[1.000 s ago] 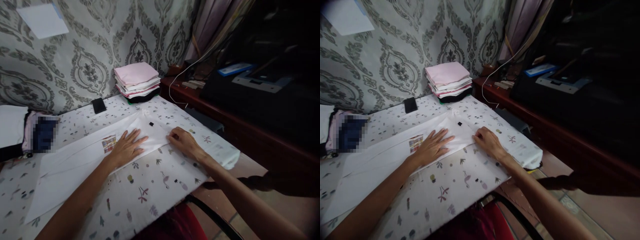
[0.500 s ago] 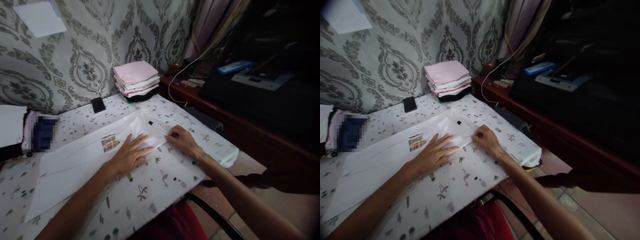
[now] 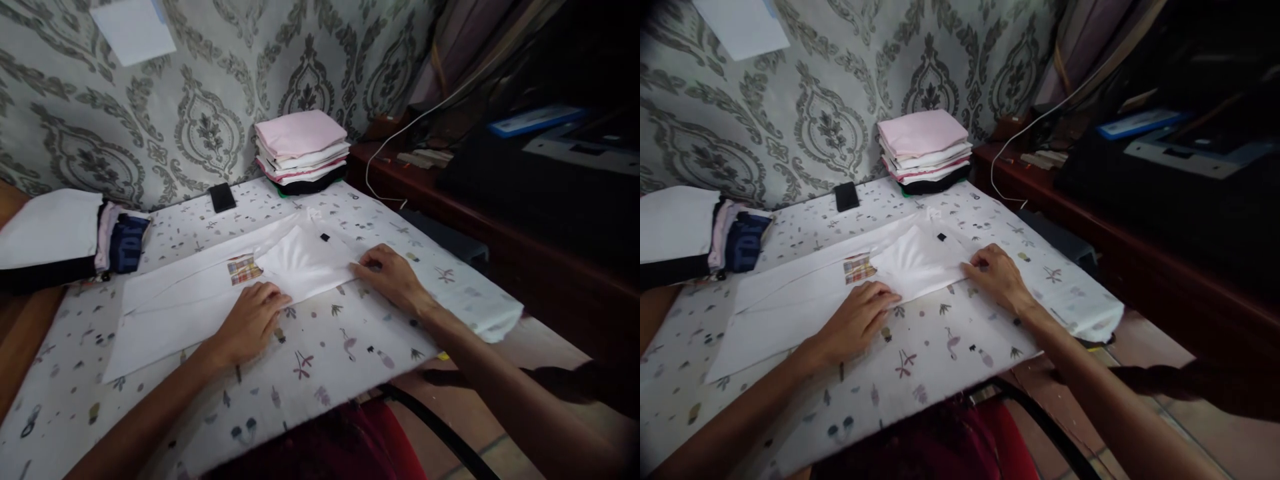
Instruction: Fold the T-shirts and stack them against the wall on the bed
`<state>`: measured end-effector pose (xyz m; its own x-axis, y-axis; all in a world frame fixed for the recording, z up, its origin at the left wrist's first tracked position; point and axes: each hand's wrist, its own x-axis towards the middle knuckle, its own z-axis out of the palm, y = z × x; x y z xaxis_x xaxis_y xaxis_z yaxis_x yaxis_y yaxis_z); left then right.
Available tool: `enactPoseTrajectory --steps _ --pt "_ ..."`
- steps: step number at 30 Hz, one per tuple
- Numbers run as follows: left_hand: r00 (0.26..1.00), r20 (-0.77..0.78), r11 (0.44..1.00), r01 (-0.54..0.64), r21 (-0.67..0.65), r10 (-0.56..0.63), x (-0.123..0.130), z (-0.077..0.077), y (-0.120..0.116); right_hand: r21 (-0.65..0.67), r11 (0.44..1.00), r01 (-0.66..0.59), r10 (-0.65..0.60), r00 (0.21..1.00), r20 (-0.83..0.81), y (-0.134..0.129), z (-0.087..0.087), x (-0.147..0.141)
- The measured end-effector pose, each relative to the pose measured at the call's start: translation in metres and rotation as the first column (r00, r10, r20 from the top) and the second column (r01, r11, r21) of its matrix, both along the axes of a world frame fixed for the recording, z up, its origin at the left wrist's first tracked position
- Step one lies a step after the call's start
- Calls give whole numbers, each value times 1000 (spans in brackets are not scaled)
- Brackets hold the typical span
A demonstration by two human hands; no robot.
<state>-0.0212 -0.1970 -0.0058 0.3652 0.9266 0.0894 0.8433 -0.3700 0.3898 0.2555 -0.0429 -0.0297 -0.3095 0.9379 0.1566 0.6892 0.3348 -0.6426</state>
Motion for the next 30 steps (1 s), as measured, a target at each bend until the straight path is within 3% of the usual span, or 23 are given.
enactPoseTrajectory --steps 18,22,24,26,30 --pt "981 -137 990 -141 -6 139 -31 6 -53 50 999 8 -13 996 89 6 -12 4" --pt "979 -129 985 -168 -47 161 -40 12 -67 183 983 -4 -20 991 131 -2 -7 -4" --pt "974 -105 978 -206 -34 201 -47 14 -74 288 953 -97 58 989 139 -11 -2 -16" --pt "963 -99 967 -255 -25 252 -56 14 -81 326 908 -263 226 963 148 -21 3 -33" --pt "937 -145 944 -328 -46 318 -77 17 -98 290 747 -598 587 798 136 -42 8 -79"
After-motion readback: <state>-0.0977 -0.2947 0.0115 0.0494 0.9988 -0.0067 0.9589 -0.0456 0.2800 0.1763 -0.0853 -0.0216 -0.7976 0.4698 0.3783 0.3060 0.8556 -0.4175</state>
